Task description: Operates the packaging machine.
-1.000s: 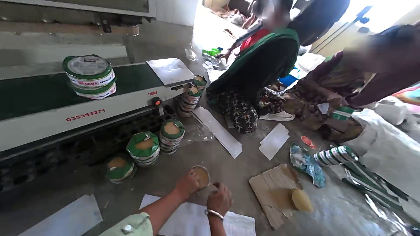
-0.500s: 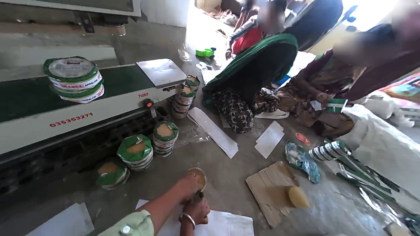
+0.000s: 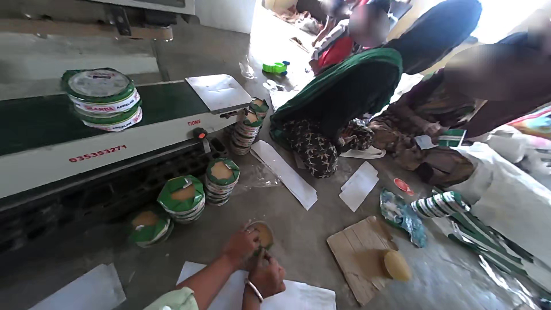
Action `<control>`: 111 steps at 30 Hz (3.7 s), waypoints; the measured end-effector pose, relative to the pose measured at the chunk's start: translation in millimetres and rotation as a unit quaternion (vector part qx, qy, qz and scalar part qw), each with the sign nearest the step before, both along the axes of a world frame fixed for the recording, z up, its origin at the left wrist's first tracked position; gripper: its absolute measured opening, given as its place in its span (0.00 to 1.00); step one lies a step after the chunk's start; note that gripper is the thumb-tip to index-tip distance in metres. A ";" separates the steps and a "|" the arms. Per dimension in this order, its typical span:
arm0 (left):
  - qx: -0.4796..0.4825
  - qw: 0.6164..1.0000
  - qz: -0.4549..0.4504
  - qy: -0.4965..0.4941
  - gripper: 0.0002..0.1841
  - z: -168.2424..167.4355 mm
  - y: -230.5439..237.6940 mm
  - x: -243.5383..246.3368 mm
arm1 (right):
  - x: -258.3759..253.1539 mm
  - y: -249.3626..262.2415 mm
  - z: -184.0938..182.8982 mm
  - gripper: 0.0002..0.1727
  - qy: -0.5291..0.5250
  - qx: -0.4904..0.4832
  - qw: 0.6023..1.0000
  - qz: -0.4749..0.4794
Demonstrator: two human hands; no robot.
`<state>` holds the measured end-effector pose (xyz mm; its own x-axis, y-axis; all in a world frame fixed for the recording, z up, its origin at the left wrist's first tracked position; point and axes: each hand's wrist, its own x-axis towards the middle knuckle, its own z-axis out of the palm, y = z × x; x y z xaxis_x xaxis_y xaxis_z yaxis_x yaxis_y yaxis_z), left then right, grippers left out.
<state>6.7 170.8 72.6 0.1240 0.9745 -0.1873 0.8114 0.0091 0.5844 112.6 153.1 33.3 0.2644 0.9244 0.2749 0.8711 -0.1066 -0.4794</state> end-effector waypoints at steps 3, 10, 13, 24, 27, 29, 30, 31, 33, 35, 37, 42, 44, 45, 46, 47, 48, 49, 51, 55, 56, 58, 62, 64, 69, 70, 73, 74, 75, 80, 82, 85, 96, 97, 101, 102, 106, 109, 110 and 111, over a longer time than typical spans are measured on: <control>0.005 1.000 -0.006 0.012 0.17 -5.2 0.3 0.7 | 5.7 -7.8 -3.8 0.07 -0.100 0.063 0.988 0.095; 0.021 1.000 -0.009 -0.013 0.17 -10.3 -1.8 -2.7 | 25.8 51.5 15.7 0.22 0.211 -0.233 0.949 0.012; 0.010 1.000 -0.015 -0.012 0.17 -9.2 0.8 -5.4 | 23.1 76.1 16.9 0.14 0.220 -0.267 0.938 0.032; -0.071 0.997 -0.023 0.021 0.21 11.0 2.7 9.1 | 26.0 26.5 22.5 0.11 -0.081 -0.058 0.974 0.205; -0.045 0.999 -0.010 -0.007 0.16 2.2 3.1 10.4 | 34.5 70.8 26.2 0.15 0.065 -0.209 0.961 0.172; -0.030 0.999 -0.005 -0.014 0.15 0.6 7.7 10.9 | 32.9 102.6 17.4 0.18 0.159 -0.271 0.934 0.167; -0.020 1.000 -0.009 -0.010 0.15 2.6 10.0 9.8 | 30.8 111.4 15.2 0.15 0.175 -0.295 0.925 0.163; -0.017 1.000 -0.019 -0.002 0.15 6.8 11.3 7.5 | 28.9 111.5 16.2 0.13 0.163 -0.301 0.926 0.157; -0.018 0.999 -0.031 0.029 0.19 14.1 11.4 4.7 | 24.9 86.7 23.8 0.12 0.068 -0.232 0.961 0.134; -0.032 0.998 -0.018 0.048 0.20 21.7 9.6 6.1 | 23.1 50.6 16.5 0.10 -0.029 -0.069 0.987 0.139; -0.067 0.997 0.018 0.028 0.19 26.4 3.8 9.4 | 20.1 22.8 8.5 0.07 -0.105 0.020 0.980 0.165; -0.091 0.992 0.082 0.017 0.19 17.4 -1.1 10.3 | 31.6 36.7 36.5 0.12 -0.025 -0.175 0.964 0.199; -0.091 0.989 0.118 -0.006 0.23 17.0 2.7 10.1 | 39.6 73.0 29.5 0.17 0.099 -0.223 0.952 0.184; -0.088 0.988 0.127 -0.017 0.25 17.3 4.2 10.8 | 40.7 88.4 24.3 0.19 0.146 -0.246 0.940 0.188; -0.082 0.988 0.127 -0.018 0.25 17.9 5.0 11.2 | 39.1 99.1 20.3 0.16 0.176 -0.256 0.930 0.196; -0.076 0.990 0.119 -0.010 0.24 18.7 5.0 10.7 | 37.2 103.1 17.3 0.13 0.177 -0.250 0.928 0.212; -0.066 0.992 0.111 -0.002 0.23 19.1 4.6 10.0 | 36.3 100.7 15.4 0.10 0.150 -0.227 0.935 0.226; -0.062 0.992 0.106 0.006 0.22 20.3 5.0 9.3 | 35.3 92.4 13.8 0.09 0.103 -0.176 0.951 0.233; -0.069 0.993 0.092 0.026 0.20 26.5 4.9 10.1 | 30.6 62.1 8.6 0.07 -0.007 -0.045 0.974 0.220; -0.145 0.986 0.076 0.040 0.23 33.1 1.1 14.2 | 18.8 15.3 16.2 0.15 -0.131 -0.040 0.960 0.244; -0.147 0.985 0.084 0.039 0.24 31.8 -0.4 14.2 | 21.4 17.1 22.7 0.16 -0.117 -0.081 0.956 0.256; -0.143 0.985 0.094 0.035 0.24 28.8 -1.0 12.5 | 30.9 41.2 30.6 0.12 -0.016 -0.152 0.956 0.251; -0.129 0.985 0.111 0.023 0.21 22.6 5.6 14.0 | 37.0 104.1 19.1 0.16 0.188 -0.265 0.918 0.228; -0.100 0.988 0.117 0.010 0.20 22.2 8.1 13.6 | 35.2 109.2 14.0 0.11 0.159 -0.235 0.920 0.268; -0.119 0.990 0.070 0.026 0.26 33.5 8.3 1.7 | 28.8 52.9 -0.4 0.06 -0.043 0.033 0.960 0.275; -0.141 0.988 0.066 0.019 0.26 32.3 6.8 0.7 | 22.8 40.3 -1.4 0.07 -0.086 0.046 0.958 0.269; -0.169 0.983 0.072 -0.001 0.30 21.7 1.9 2.9 | 13.2 19.6 20.0 0.19 -0.149 -0.083 0.943 0.287; -0.171 0.982 0.075 -0.003 0.29 21.5 1.7 3.6 | 16.1 25.6 22.9 0.17 -0.119 -0.099 0.944 0.291; -0.171 0.982 0.076 -0.007 0.29 21.3 2.0 4.6 | 21.8 37.6 23.1 0.13 -0.067 -0.104 0.950 0.287; -0.165 0.983 0.075 -0.009 0.25 18.7 5.0 3.4 | 28.7 99.2 13.1 0.15 0.168 -0.216 0.923 0.272; -0.161 0.986 0.052 0.002 0.23 19.8 2.9 -2.4 | 25.6 89.8 4.8 0.09 0.128 -0.136 0.936 0.298; -0.107 0.994 0.009 -0.007 0.20 10.0 1.1 -17.8 | 22.4 53.9 -4.9 0.11 -0.024 0.048 0.941 0.335; -0.150 0.987 -0.054 0.007 0.20 16.1 5.2 -25.0 | 24.9 101.4 24.2 0.23 0.112 -0.246 0.898 0.347; -0.149 0.987 -0.057 0.002 0.20 15.2 4.6 -25.2 | 21.6 107.3 28.2 0.23 0.098 -0.277 0.888 0.354; -0.149 0.988 -0.046 -0.003 0.18 12.7 5.2 -27.0 | 21.2 113.6 25.3 0.08 0.058 -0.196 0.878 0.433; -0.145 0.989 -0.038 -0.008 0.18 13.8 4.6 -27.7 | 22.9 110.5 23.2 0.07 0.054 -0.152 0.877 0.453; -0.127 0.991 -0.008 -0.032 0.21 20.5 2.2 -28.4 | 27.1 92.6 16.4 0.08 -0.025 -0.032 0.871 0.490; -0.115 0.993 -0.001 -0.041 0.22 17.9 -2.2 -28.6 | 37.1 71.6 9.1 0.21 -0.153 0.035 0.852 0.500; -0.116 0.992 0.008 -0.043 0.24 18.6 -1.8 -28.5 | 37.3 65.6 14.2 0.25 -0.199 0.017 0.845 0.496; -0.123 0.991 0.017 -0.041 0.25 22.0 -1.5 -26.7 | 35.2 60.6 21.8 0.26 -0.235 -0.023 0.838 0.491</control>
<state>-20.0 169.3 94.6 0.1169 0.9044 -0.4103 0.7579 0.1858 0.6253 147.8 213.7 55.1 -0.7587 0.6449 0.0922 0.6407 0.7643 -0.0733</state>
